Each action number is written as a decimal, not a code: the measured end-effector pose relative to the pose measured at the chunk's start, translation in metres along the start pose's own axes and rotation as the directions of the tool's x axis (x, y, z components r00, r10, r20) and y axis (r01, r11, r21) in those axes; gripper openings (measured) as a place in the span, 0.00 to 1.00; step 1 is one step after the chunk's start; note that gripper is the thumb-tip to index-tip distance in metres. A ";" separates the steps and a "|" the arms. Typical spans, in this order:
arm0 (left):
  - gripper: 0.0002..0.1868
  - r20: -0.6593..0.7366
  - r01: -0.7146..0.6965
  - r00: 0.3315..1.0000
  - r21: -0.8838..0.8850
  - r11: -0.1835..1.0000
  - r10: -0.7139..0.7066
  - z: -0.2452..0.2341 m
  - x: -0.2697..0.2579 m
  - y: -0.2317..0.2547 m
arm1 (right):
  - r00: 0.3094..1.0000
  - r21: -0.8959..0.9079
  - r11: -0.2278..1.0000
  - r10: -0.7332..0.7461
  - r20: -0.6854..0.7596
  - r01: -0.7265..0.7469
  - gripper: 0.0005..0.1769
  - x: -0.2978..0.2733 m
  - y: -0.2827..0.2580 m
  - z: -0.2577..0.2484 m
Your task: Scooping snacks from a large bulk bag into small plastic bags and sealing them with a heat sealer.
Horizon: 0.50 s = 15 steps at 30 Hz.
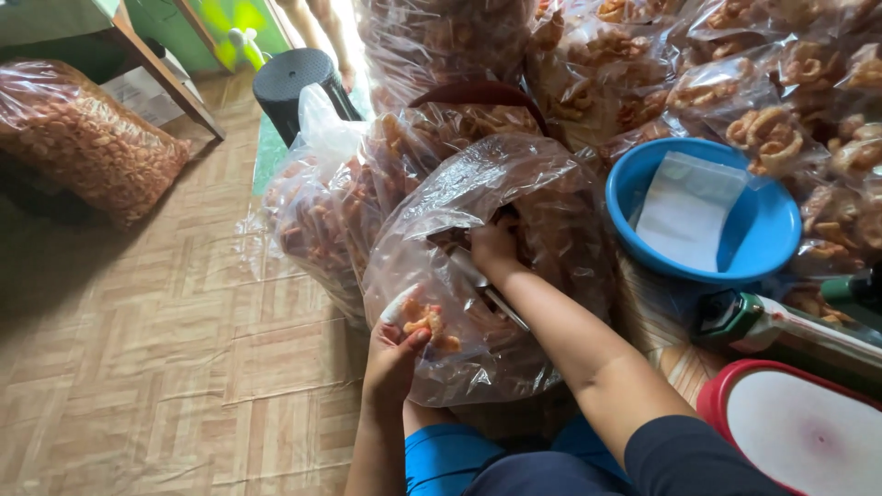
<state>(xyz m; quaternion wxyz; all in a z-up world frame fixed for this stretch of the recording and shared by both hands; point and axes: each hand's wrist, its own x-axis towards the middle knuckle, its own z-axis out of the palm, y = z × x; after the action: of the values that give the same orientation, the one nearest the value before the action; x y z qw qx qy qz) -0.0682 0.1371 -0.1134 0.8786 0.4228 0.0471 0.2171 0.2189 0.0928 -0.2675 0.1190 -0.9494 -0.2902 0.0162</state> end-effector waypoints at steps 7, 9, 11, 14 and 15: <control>0.31 -0.048 0.028 0.999 0.104 0.994 -0.023 0.012 -0.003 0.002 | 0.992 0.189 0.981 0.019 0.122 -0.042 0.12 -0.038 -0.014 -0.060; 0.33 -0.047 0.081 0.996 0.082 0.993 -0.077 0.026 -0.006 0.014 | 0.994 0.295 0.954 0.014 0.110 -0.046 0.08 -0.061 -0.025 -0.094; 0.34 -0.053 0.140 0.989 0.056 0.989 -0.137 0.034 -0.005 0.017 | 0.994 0.396 0.917 0.008 0.109 -0.051 0.06 -0.076 -0.032 -0.118; 0.33 -0.068 0.046 0.997 0.166 0.985 -0.035 0.031 -0.007 0.008 | 0.998 0.268 0.961 -0.070 0.008 0.065 0.09 -0.089 -0.033 -0.128; 0.33 -0.064 0.055 0.997 0.198 0.979 -0.043 0.027 -0.005 0.006 | 0.991 0.247 0.960 -0.121 -0.059 0.132 0.09 -0.088 -0.031 -0.131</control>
<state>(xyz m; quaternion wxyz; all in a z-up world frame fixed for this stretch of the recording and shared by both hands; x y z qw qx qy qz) -0.0678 0.1183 -0.0921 0.8349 0.5011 0.1050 0.2018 0.1423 0.0404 -0.1365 0.2447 -0.9065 -0.3433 0.0244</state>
